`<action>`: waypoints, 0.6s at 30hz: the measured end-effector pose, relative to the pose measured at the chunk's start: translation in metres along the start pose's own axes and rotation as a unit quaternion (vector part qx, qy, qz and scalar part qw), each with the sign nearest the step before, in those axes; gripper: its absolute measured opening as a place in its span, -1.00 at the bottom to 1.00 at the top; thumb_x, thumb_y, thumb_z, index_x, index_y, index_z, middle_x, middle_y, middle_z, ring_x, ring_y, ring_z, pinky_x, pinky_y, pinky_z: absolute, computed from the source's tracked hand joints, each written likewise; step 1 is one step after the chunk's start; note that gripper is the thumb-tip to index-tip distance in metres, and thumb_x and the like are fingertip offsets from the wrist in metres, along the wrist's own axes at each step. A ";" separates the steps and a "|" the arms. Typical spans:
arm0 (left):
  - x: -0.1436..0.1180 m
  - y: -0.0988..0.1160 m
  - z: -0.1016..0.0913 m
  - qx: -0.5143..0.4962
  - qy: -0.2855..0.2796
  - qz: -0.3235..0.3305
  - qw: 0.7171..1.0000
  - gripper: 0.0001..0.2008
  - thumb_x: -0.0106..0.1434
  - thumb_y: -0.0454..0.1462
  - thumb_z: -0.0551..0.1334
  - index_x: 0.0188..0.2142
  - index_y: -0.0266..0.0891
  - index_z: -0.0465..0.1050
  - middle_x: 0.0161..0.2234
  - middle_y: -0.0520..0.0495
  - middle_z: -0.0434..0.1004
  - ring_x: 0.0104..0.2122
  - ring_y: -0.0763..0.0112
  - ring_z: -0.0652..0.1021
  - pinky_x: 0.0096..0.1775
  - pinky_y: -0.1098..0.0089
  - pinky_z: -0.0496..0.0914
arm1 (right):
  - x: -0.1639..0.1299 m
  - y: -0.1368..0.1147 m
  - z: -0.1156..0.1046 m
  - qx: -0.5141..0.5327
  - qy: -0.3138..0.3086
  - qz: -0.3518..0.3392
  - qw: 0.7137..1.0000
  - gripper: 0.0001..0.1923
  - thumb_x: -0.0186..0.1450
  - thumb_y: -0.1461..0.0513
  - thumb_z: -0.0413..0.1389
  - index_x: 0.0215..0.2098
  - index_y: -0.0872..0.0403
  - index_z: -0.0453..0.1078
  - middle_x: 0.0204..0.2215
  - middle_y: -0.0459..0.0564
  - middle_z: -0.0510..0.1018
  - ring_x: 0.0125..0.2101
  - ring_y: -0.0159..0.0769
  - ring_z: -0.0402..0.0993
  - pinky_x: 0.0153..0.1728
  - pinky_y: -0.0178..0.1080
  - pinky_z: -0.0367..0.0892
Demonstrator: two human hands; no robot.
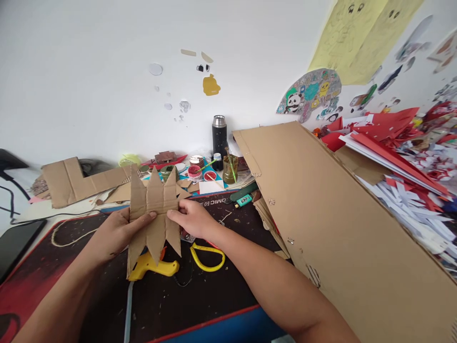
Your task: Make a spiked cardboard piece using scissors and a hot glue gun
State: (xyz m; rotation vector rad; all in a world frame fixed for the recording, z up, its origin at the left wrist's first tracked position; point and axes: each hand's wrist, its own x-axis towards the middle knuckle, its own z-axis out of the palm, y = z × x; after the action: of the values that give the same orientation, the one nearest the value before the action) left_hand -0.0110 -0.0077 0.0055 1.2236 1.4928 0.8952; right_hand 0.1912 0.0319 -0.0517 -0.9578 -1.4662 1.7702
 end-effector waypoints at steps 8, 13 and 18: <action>0.000 0.000 0.002 0.018 -0.012 0.011 1.000 -0.42 -0.08 0.23 0.57 -0.28 -0.16 0.68 -0.35 -0.22 0.80 -0.36 -0.15 0.77 -0.26 0.06 0.71 | 0.003 0.007 -0.004 -0.095 0.025 -0.041 0.994 -0.79 0.49 0.07 0.22 -0.18 0.04 0.45 -0.36 -0.07 0.56 -0.48 -0.32 0.42 -0.50 -0.31 0.27; 0.000 -0.001 0.003 0.014 -0.017 0.010 1.000 -0.36 -0.07 0.23 0.58 -0.20 -0.20 0.70 -0.30 -0.25 0.81 -0.32 -0.13 0.78 -0.22 0.09 0.70 | 0.002 0.004 -0.006 -0.107 0.032 -0.033 0.993 -0.80 0.49 0.10 0.22 -0.21 0.05 0.44 -0.35 -0.07 0.57 -0.48 -0.33 0.42 -0.49 -0.30 0.29; 0.000 -0.002 0.002 -0.014 -0.027 0.004 1.000 -0.34 -0.09 0.22 0.60 -0.19 -0.21 0.70 -0.30 -0.24 0.81 -0.35 -0.10 0.77 -0.24 0.08 0.70 | -0.001 -0.004 -0.004 -0.023 0.000 -0.005 1.000 -0.80 0.48 0.08 0.23 -0.12 0.06 0.47 -0.33 -0.07 0.58 -0.52 -0.36 0.40 -0.51 -0.30 0.31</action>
State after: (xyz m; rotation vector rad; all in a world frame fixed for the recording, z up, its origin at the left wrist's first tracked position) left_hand -0.0092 -0.0081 0.0026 1.2236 1.4289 0.8789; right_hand 0.1948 0.0338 -0.0480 -0.9725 -1.5153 1.7363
